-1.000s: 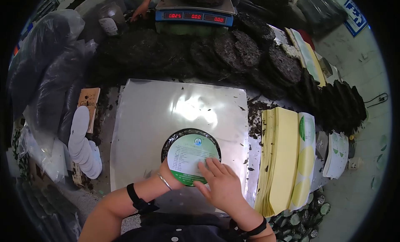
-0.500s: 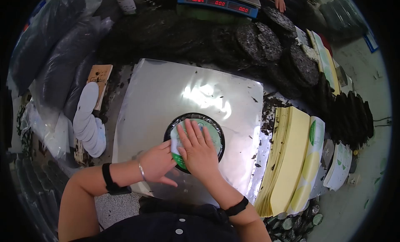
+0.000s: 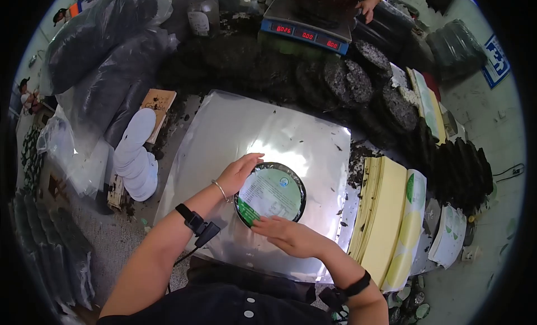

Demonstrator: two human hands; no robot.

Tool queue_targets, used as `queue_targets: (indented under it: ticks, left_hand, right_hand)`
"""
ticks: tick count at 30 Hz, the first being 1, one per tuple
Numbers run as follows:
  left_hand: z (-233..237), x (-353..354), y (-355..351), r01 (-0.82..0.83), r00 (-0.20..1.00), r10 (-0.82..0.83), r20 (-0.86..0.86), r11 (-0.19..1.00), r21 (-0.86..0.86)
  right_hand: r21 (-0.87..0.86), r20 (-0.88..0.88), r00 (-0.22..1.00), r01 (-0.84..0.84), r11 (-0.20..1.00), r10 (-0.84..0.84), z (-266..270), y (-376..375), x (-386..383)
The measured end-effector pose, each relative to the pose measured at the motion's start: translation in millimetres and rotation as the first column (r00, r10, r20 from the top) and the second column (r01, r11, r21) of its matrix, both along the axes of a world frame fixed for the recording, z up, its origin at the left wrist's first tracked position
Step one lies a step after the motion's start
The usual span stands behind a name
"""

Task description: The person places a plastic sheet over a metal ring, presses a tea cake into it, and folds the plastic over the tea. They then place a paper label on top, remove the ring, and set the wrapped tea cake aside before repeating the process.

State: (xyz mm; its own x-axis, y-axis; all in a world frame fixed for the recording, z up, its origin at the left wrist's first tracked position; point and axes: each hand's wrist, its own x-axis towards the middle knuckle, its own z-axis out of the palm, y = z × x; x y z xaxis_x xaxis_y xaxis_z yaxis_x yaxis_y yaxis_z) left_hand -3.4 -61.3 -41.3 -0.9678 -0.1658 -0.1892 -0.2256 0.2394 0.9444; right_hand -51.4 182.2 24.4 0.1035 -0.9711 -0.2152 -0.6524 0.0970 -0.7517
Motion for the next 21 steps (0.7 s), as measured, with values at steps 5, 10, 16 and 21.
queue_targets:
  ticks: [5, 10, 16, 21]
  left_hand:
    - [82.7, 7.0, 84.1, 0.329, 0.881, -0.154, -0.447, 0.879, 0.346]
    - [44.9, 80.9, 88.6, -0.279, 0.918, 0.093, -0.385, 0.841, -0.464]
    - [-46.2, 76.9, 88.7, -0.468, 0.864, 0.444, -0.236, 0.882, -0.057]
    - [28.5, 44.7, 60.9, -0.644, 0.628, 0.777, 0.040, 0.491, 0.587]
  right_hand:
    - [-0.194, -0.383, 0.897, 0.156, 0.969, -0.221, -44.1, 0.5, -13.6]
    - [-0.382, 0.133, 0.234, 0.909, 0.168, -0.963, -46.8, 39.4, -27.0]
    - [0.147, 0.183, 0.358, 0.911, 0.386, -0.916, -79.6, 41.9, -15.9]
    - [0.362, 0.786, 0.031, 0.786, 0.501, -0.617, -48.4, 98.6, 29.3]
